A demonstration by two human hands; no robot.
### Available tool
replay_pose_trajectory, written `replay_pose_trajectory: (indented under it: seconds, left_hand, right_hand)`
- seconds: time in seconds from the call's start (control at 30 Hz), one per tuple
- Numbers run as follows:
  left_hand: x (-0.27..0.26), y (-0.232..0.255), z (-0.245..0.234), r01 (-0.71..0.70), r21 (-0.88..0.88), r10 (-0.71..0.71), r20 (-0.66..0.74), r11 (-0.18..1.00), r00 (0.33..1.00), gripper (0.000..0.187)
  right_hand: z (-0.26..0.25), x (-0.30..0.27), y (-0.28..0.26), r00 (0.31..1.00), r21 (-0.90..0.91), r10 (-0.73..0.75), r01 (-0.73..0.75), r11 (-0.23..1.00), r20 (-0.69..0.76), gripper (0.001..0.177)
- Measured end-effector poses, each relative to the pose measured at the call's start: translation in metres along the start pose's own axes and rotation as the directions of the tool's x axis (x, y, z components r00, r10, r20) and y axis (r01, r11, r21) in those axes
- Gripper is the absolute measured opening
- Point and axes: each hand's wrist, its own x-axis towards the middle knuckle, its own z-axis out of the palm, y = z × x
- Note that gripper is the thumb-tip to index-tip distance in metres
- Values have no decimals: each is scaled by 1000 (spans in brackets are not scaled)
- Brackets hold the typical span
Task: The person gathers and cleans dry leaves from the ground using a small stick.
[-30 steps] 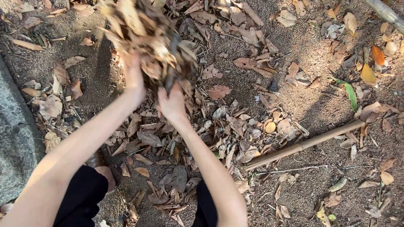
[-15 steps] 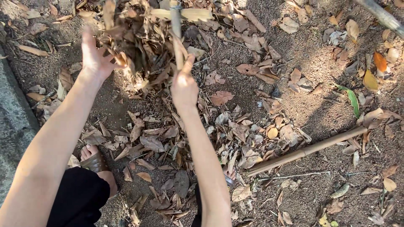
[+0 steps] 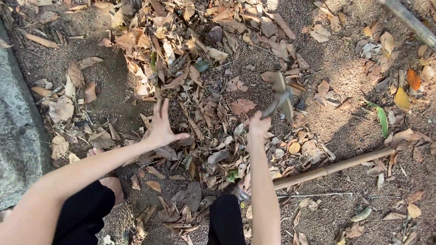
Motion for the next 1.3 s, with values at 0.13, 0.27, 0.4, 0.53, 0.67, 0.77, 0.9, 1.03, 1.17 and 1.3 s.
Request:
replay_pose_trajectory:
  seconds: [0.13,0.27,0.4,0.53,0.67,0.77,0.9,1.03,1.17,1.3]
  left_hand:
    - [13,6,29,-141,131,155,-101,981,983,158]
    - [27,20,30,-135,139,156,-153,981,976,151]
    - [69,-38,88,-113,301,181,-206,947,962,111]
    - [86,22,4,-164,5,163,-156,986,974,104]
    - [83,58,-52,-189,-89,134,-427,978,894,92]
    - [48,72,-45,-349,86,348,-460,933,817,97]
    - [-20,73,5,-824,125,784,259,552,564,113]
    - [-38,79,39,-981,189,513,840,32,179,101]
    - [-8,86,15,-875,331,438,885,-354,158,82]
    - [30,58,4,-925,372,491,822,-82,288,86]
  right_hand:
    - [23,-25,23,946,146,323,-316,938,-27,17]
    - [75,-108,27,918,144,333,-367,919,216,8]
    - [110,-184,14,835,202,423,-509,837,350,15]
    - [101,-205,-6,782,229,360,-527,819,509,18]
    - [78,-191,-28,843,102,243,-328,939,480,12]
    - [63,-135,-24,931,294,75,-188,937,358,13]
    - [35,-55,-31,971,614,223,-227,756,85,20]
    - [19,2,21,948,746,319,-229,625,24,27]
    - [46,-58,6,898,729,436,-343,593,67,30]
    - [91,-119,-17,859,391,466,-511,765,212,39]
